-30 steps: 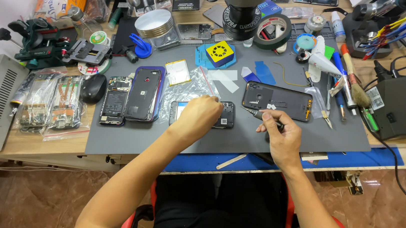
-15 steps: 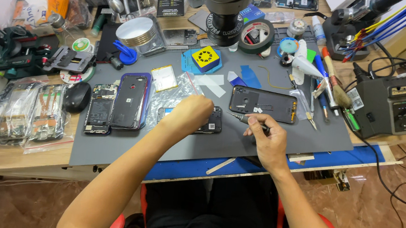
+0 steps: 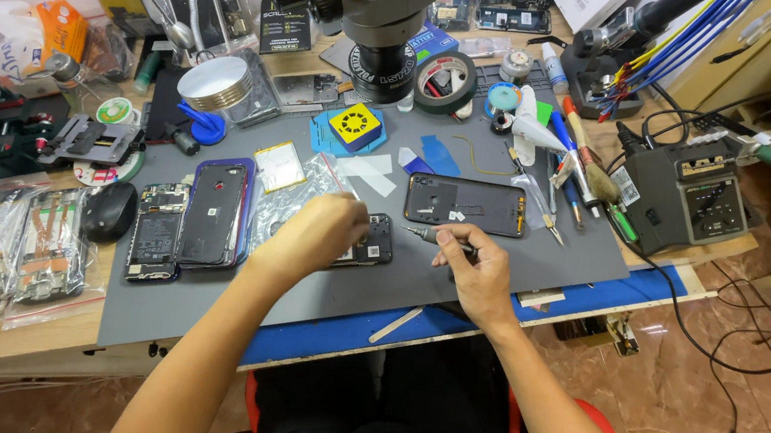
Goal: The person uses a screwdriver to remove screws from a disassembled smartphone, then uses a blue plastic pry tool to separate the screen from the phone's frame. The person lifts the screen and sets it aside.
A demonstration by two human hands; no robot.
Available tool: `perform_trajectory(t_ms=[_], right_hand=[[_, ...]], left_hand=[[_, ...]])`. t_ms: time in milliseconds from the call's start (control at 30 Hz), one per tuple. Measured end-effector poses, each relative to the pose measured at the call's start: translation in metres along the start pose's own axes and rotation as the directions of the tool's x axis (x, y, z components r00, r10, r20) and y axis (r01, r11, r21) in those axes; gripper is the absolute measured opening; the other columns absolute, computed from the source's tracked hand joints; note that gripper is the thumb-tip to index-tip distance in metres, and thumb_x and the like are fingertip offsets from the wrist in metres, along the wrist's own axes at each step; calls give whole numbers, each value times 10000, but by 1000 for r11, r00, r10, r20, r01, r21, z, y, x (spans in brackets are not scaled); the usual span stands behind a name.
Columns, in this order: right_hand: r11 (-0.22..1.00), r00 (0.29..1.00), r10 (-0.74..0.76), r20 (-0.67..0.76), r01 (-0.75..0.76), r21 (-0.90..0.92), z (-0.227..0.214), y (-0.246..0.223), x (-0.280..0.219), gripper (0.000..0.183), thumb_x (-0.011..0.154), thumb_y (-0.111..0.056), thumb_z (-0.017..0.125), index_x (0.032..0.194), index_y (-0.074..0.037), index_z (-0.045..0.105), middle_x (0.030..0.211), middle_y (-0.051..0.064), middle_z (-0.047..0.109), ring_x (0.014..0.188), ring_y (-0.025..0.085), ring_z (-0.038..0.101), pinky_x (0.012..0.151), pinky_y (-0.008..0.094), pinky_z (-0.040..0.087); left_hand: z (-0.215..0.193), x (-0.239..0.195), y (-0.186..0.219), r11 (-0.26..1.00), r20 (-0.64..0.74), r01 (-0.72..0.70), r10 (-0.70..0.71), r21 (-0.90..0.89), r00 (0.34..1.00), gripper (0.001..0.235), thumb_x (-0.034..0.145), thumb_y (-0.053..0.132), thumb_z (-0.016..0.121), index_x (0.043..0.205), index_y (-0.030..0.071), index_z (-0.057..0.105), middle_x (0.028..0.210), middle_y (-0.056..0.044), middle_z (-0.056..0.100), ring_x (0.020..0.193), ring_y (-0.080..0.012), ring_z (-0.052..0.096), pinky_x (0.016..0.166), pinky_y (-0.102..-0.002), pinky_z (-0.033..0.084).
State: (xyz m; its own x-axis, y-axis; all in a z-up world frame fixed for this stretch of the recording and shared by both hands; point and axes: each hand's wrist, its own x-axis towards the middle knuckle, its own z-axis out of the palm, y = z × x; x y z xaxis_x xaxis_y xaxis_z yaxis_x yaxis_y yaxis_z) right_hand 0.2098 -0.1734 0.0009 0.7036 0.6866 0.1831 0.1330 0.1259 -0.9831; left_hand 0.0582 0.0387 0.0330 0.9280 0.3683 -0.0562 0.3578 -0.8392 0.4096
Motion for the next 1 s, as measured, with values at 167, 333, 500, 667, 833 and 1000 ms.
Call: perform_trajectory(t_ms=[167, 333, 500, 667, 833, 1000], right_hand=[[1000, 1000, -8, 20, 8, -6, 0, 8, 3, 208, 1044, -180, 689, 1100, -7, 791, 637, 89, 660, 701, 184, 744, 735, 308, 598], [1000, 999, -20, 33, 20, -1, 1, 7, 3, 212, 1068, -179, 675, 1108, 1, 779, 651, 94, 646, 707, 187, 730, 742, 304, 590], [998, 997, -62, 37, 62, -12, 1, 9, 4, 224, 1075, -183, 673, 1107, 17, 768, 660, 101, 645, 720, 198, 745, 748, 334, 610], [997, 997, -73, 31, 73, -21, 0, 11, 4, 224, 1076, -183, 676, 1104, 19, 770, 660, 103, 656, 728, 206, 754, 748, 344, 614], [997, 997, -66, 29, 67, -39, 0, 10, 3, 217, 1072, -191, 680, 1105, 0, 777, 657, 92, 660, 733, 202, 755, 729, 333, 602], [994, 998, -62, 32, 65, -85, -1, 9, 3, 225, 1074, -209, 678, 1108, -10, 779, 674, 86, 673, 748, 190, 757, 705, 334, 602]], left_hand=[[-20, -26, 24, 924, -281, -211, 120, -319, 952, 393, 925, -86, 412, 1252, 10, 610, 1171, -247, 615, 1035, -448, 712, 833, -521, 622], [-5, -34, 24, 928, -305, -278, 197, -250, 932, 476, 907, -181, 415, 1317, 25, 543, 1232, -209, 532, 1094, -447, 689, 854, -527, 631], [3, -27, 19, 961, -242, -243, 206, -135, 948, 501, 919, -157, 516, 1354, 93, 531, 1331, -148, 478, 1189, -452, 662, 891, -563, 622], [7, -25, 28, 977, -176, -211, 205, -17, 963, 496, 898, -183, 564, 1335, 51, 551, 1326, -159, 471, 1210, -448, 664, 888, -540, 644], [-2, -29, 45, 956, -151, -251, 273, 150, 950, 470, 851, -220, 621, 1257, 6, 547, 1310, -189, 471, 1163, -427, 699, 894, -464, 651], [-8, -27, 54, 947, -111, -245, 271, 207, 956, 450, 828, -213, 658, 1235, -37, 583, 1293, -201, 484, 1154, -412, 713, 918, -429, 650]])
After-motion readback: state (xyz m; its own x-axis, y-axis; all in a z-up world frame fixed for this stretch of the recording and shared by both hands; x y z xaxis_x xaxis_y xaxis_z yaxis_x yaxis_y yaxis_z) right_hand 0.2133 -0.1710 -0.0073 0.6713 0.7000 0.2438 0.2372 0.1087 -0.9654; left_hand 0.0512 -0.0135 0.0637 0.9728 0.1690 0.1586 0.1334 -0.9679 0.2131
